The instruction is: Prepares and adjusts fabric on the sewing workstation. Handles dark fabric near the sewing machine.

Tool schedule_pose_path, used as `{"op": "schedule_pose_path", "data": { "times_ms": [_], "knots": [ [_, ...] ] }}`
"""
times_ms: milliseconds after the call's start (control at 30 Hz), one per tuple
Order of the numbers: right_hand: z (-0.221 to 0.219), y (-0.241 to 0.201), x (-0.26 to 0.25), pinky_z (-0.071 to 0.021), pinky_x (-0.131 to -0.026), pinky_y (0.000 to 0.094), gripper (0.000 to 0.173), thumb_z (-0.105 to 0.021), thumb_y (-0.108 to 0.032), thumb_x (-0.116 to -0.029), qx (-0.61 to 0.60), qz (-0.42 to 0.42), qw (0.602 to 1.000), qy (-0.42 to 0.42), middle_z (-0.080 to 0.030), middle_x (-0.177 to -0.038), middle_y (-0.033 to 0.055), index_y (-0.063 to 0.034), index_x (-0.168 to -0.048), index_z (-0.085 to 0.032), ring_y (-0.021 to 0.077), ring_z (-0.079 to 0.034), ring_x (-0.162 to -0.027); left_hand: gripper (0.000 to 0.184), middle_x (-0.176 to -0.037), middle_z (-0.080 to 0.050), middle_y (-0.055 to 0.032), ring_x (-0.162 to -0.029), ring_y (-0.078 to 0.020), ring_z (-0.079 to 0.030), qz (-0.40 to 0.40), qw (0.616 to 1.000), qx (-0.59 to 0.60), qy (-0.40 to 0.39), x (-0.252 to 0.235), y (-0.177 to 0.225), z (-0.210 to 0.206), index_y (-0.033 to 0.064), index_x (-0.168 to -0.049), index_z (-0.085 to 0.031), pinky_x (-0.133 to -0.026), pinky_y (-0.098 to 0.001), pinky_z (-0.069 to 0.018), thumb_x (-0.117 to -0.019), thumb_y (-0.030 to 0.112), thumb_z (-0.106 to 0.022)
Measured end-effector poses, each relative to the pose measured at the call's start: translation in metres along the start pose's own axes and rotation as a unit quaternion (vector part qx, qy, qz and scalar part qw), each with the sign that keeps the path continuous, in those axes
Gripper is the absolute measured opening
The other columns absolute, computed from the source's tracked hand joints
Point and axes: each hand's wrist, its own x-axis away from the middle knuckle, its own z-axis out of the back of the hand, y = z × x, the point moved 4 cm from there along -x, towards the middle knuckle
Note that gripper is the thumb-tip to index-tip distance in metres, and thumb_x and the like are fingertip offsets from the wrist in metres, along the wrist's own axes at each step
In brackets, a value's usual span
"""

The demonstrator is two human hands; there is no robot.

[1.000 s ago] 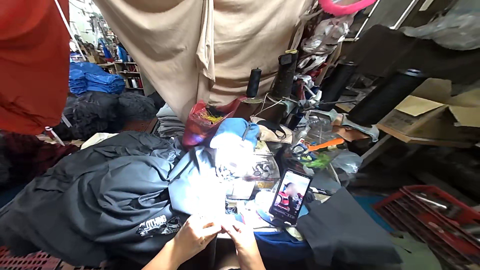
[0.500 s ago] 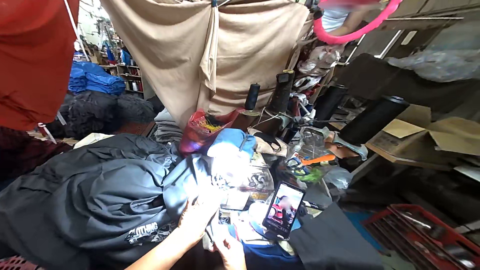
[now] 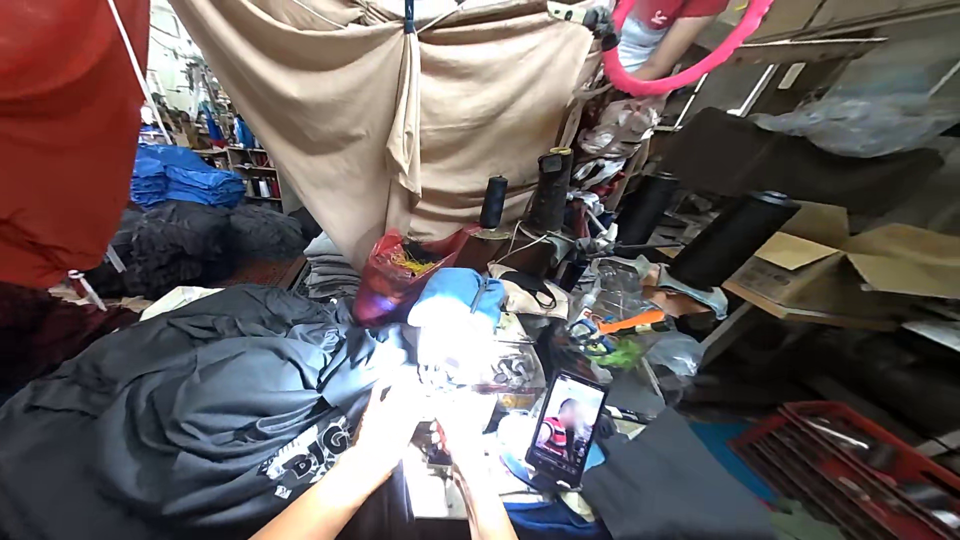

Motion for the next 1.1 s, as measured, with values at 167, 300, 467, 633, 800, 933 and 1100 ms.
{"op": "schedule_pose_path", "data": {
  "times_ms": [167, 300, 467, 633, 800, 933, 1100],
  "knots": [
    [-0.001, -0.015, 0.005, -0.0481, -0.053, 0.0197, 0.016, -0.057, -0.006, -0.1023, 0.020, -0.023, 0.999, 0.012, -0.058, -0.068, 0.0039, 0.0088, -0.100, -0.063, 0.0048, -0.053, -0.054, 0.040, -0.140, -0.063, -0.0138, -0.133, -0.0371, -0.055, 0.033, 0.998, 0.025, -0.038, -0.008, -0.005, 0.003, 0.0124, -0.127, -0.070, -0.108, -0.0659, -0.0367, -0.0946, -0.005, -0.053],
    [-0.001, -0.018, 0.002, -0.0515, -0.068, 0.0254, 0.025, -0.051, -0.009, -0.1061, 0.111, -0.058, 0.992, -0.027, -0.062, -0.089, 0.0136, 0.0119, -0.116, -0.061, 0.0108, -0.056, -0.071, 0.040, -0.146, -0.056, -0.0194, -0.140, -0.0392, -0.048, 0.061, 0.991, 0.048, -0.105, -0.019, -0.012, -0.003, 0.0063, -0.134, -0.065, -0.114, -0.0626, -0.0330, -0.0974, -0.004, -0.051],
    [0.000, 0.000, -0.012, -0.0502, -0.059, 0.0231, 0.020, -0.057, -0.009, -0.1026, 0.050, -0.004, 0.999, 0.017, -0.063, -0.080, 0.0088, 0.0095, -0.107, -0.064, 0.0083, -0.057, -0.064, 0.045, -0.156, -0.043, -0.0255, -0.148, -0.0435, -0.035, 0.153, 0.969, 0.126, -0.150, -0.039, -0.018, -0.004, -0.0018, -0.146, -0.052, -0.121, -0.0629, -0.0232, -0.1026, 0.008, -0.052],
    [0.004, -0.030, 0.014, -0.0534, -0.097, 0.0418, 0.037, -0.072, -0.012, -0.0902, 0.149, 0.171, 0.971, 0.080, -0.070, -0.111, 0.0238, 0.0114, -0.118, -0.066, 0.0281, -0.067, -0.105, 0.045, -0.154, -0.045, -0.0260, -0.145, -0.0434, -0.042, 0.132, 0.977, 0.103, -0.136, -0.025, -0.011, -0.002, -0.0024, -0.145, -0.053, -0.117, -0.0569, -0.0353, -0.0999, 0.003, -0.053],
    [0.001, -0.035, 0.029, -0.0486, -0.104, 0.0493, 0.033, -0.051, -0.020, -0.1043, 0.345, 0.140, 0.922, -0.104, -0.072, -0.116, 0.0208, 0.0012, -0.120, -0.072, 0.0327, -0.067, -0.114, 0.037, -0.136, -0.063, -0.0228, -0.131, -0.0385, -0.057, 0.089, 0.971, 0.127, -0.179, 0.017, 0.017, 0.033, -0.0008, -0.130, -0.066, -0.111, -0.0508, -0.0439, -0.0976, 0.005, -0.050],
    [0.013, -0.038, 0.036, -0.0515, -0.100, 0.0511, 0.035, -0.063, -0.034, -0.0988, 0.364, 0.114, 0.924, -0.031, -0.074, -0.113, 0.0164, -0.0050, -0.113, -0.077, 0.0311, -0.069, -0.110, 0.034, -0.125, -0.069, -0.0243, -0.119, -0.0408, -0.066, 0.043, 0.976, 0.158, -0.140, 0.031, 0.024, 0.032, -0.0010, -0.128, -0.068, -0.102, -0.0556, -0.0505, -0.1010, 0.014, -0.053],
    [0.029, -0.042, 0.043, -0.0557, -0.083, 0.0579, 0.034, -0.070, -0.032, -0.0936, 0.397, 0.145, 0.897, 0.131, -0.074, -0.097, 0.0205, 0.0009, -0.101, -0.077, 0.0377, -0.073, -0.093, 0.037, -0.127, -0.066, -0.0228, -0.118, -0.0418, -0.065, 0.119, 0.965, 0.133, -0.192, 0.029, 0.013, 0.015, 0.0038, -0.130, -0.066, -0.097, -0.0610, -0.0500, -0.1039, 0.025, -0.051]
  ]
}}
